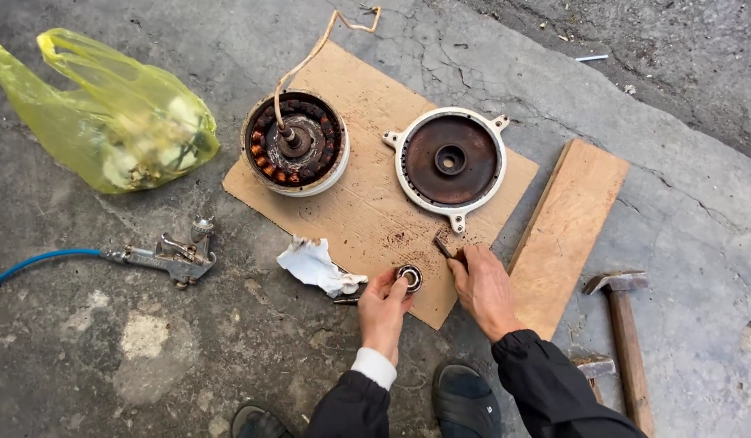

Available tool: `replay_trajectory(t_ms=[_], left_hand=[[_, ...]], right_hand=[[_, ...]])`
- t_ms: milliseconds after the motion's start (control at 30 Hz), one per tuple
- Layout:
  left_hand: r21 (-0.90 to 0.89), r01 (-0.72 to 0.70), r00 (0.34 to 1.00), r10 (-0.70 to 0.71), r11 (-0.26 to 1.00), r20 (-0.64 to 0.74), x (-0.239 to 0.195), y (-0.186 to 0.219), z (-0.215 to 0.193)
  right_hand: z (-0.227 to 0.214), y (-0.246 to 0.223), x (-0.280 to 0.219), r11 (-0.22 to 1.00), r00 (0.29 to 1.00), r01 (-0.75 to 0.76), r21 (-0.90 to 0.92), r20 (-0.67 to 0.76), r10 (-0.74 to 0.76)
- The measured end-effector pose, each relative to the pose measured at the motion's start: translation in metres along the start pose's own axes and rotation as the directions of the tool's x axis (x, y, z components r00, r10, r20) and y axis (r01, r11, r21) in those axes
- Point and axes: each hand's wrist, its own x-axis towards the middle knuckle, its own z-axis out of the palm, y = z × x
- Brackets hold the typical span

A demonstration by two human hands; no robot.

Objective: The person cleans a small metal bearing by hand, using a cloth to wipe its surfaces. They rotate the bearing to access different sides and continue wiping until the surface appears cleaner.

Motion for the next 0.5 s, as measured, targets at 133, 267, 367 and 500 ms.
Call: replay_trajectory(t_ms=[133,267,367,500], left_hand=[[0.538,-0.193,0.98,0.187,0.821,0.067,0.019,0.007,-0.001],[0.907,-0.375,0.879,0.382,0.19,0.284,0.004,0.03,-0.002],[0.838,-0.546,0.735,0.462,-0.031,0.496,0.028,0.009,-0.012],[0.794,-0.604,0.676,0.484,-0.067,0.556,0.038,-0.005,-0.022]], right_hand=[[-0.046,-0.028,-0.001,0.919,0.975,-0.203,0.337,0.159,0.157],[-0.074,-0.05,-0.029,0.663,0.913,-0.408,0.628,0.297,0.28],[-0.053,-0.047,-0.043,0.675,0.879,-0.473,0.566,0.357,0.317],[-0.041,-0.057,-0.049,0.709,0.835,-0.526,0.47,0.444,0.325]])
